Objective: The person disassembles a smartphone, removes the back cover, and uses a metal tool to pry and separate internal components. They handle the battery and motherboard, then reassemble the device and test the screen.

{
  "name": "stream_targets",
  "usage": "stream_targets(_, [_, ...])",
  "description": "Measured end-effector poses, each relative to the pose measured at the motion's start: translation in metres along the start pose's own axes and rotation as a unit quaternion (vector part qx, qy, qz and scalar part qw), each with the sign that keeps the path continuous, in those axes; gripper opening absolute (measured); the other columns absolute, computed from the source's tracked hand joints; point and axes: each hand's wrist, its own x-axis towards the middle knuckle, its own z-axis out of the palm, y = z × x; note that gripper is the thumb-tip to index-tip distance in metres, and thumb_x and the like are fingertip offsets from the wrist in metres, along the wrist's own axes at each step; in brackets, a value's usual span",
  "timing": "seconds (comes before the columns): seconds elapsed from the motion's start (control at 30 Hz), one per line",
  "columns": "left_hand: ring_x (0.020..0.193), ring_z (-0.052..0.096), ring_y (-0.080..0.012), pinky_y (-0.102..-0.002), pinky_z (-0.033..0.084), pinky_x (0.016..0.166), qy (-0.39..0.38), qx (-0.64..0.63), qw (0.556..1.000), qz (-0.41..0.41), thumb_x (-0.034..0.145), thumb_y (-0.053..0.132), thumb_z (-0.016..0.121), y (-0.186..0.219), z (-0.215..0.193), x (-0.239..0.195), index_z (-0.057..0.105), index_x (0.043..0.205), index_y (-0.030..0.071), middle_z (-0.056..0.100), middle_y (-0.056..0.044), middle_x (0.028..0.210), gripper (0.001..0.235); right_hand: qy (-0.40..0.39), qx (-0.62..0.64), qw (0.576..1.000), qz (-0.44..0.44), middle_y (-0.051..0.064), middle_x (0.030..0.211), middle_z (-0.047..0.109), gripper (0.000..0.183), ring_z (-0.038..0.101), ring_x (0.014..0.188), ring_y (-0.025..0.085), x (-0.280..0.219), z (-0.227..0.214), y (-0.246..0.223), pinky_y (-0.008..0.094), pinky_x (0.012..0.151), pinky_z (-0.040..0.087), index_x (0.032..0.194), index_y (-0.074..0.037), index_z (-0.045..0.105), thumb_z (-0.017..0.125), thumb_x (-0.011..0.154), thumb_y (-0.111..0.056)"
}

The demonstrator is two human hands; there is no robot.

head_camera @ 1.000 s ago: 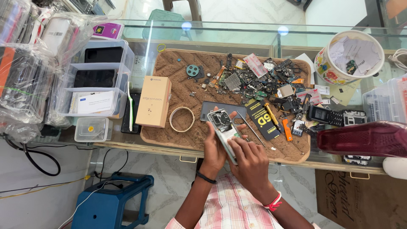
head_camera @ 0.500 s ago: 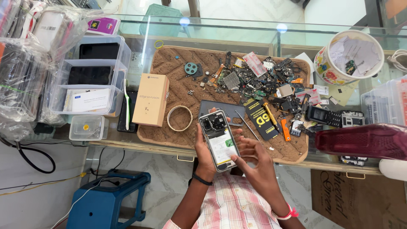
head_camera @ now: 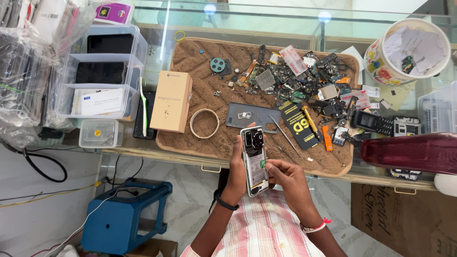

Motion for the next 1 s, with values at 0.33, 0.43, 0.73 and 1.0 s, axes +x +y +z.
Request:
stream_targets(0.33, [0.092,0.055,-0.0098,-0.029,0.05,0.087,0.026,0.244,0.968,-0.061,0.106,0.056,0.025,0.019,0.013,-0.014,0.03,0.164,0.02,0.06,-0.001,0.111,0.069,0.026,-0.025,0.998,-0.053,0.006,0.093,0.076,0.024,0.07,0.08,0.009,0.008,0.006,0.009,0.026,0.075,0.058,0.11,0.004,0.075,0.065,0.099,-0.014])
stream_targets(0.43, [0.092,0.056,-0.015,-0.033,0.05,0.089,0.029,0.273,0.96,-0.045,0.109,0.053,0.026,0.012,0.006,-0.016,0.042,0.148,0.01,0.059,-0.007,0.104,0.06,0.028,-0.018,0.997,-0.065,0.007,0.095,0.077,0.025,0.072,0.081,0.011,0.01,0.01,0.014,0.027,0.077,0.06,0.111,0.005,0.073,0.063,0.099,-0.014])
stream_targets(0.73, [0.09,0.056,-0.0202,-0.035,0.046,0.087,0.022,0.385,0.923,-0.01,0.106,0.059,0.028,0.011,0.001,-0.015,0.058,0.105,0.0,0.057,-0.01,0.094,0.066,0.033,-0.009,0.997,-0.075,0.008,0.097,0.077,0.026,0.074,0.084,0.013,0.015,0.014,0.019,0.029,0.078,0.061,0.114,0.006,0.071,0.063,0.099,-0.014])
stream_targets(1.0, [0.083,0.053,-0.0208,-0.036,0.045,0.08,0.015,0.416,0.909,-0.011,0.105,0.063,0.03,0.025,0.01,-0.008,0.058,0.095,-0.001,0.053,-0.009,0.087,0.071,-0.007,-0.01,0.998,-0.066,0.006,0.094,0.075,0.024,0.072,0.082,0.011,0.017,0.016,0.01,0.028,0.074,0.061,0.11,0.004,0.069,0.059,0.101,-0.015])
